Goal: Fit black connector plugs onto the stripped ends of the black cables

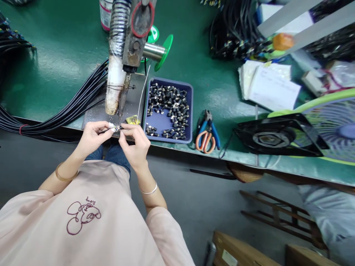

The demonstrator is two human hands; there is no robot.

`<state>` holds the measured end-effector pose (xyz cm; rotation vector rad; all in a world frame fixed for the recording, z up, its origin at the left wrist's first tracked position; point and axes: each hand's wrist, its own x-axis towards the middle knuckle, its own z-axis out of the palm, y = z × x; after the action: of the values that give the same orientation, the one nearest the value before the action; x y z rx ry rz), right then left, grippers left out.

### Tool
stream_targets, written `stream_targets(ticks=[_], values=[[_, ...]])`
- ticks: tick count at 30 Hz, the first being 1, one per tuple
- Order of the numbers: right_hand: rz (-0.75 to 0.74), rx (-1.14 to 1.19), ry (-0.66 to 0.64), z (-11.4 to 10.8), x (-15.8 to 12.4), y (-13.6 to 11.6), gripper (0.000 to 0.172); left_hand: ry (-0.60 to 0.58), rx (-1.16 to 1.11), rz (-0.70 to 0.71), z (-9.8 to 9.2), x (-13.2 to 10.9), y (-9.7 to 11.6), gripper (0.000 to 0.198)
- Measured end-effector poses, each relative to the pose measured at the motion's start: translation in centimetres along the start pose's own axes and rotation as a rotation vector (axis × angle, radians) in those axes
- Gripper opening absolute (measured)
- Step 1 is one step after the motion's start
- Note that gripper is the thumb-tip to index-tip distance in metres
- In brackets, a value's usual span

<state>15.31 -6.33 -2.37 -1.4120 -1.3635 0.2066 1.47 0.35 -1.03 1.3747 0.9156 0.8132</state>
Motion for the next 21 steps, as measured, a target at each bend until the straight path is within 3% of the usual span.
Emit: stream_targets(ticks=[3,7,21], values=[[0.193,0.141,-0.007,0.00,0.03,-0.10,0.011,-0.012,-0.123,-0.049,-0.01,0.17,-0.15,0.016],[0.303,0.237,-0.004,0.17,0.18,-0.18,0.011,-0.003,-0.256,-0.123,-0.03,0.39,-0.42,0.021],[0.261,0.179,0.021,0.27,0.75,-0.66,0.008,0.012,-0.294,-0.081,0.27,0.69,-0.69,0.026]])
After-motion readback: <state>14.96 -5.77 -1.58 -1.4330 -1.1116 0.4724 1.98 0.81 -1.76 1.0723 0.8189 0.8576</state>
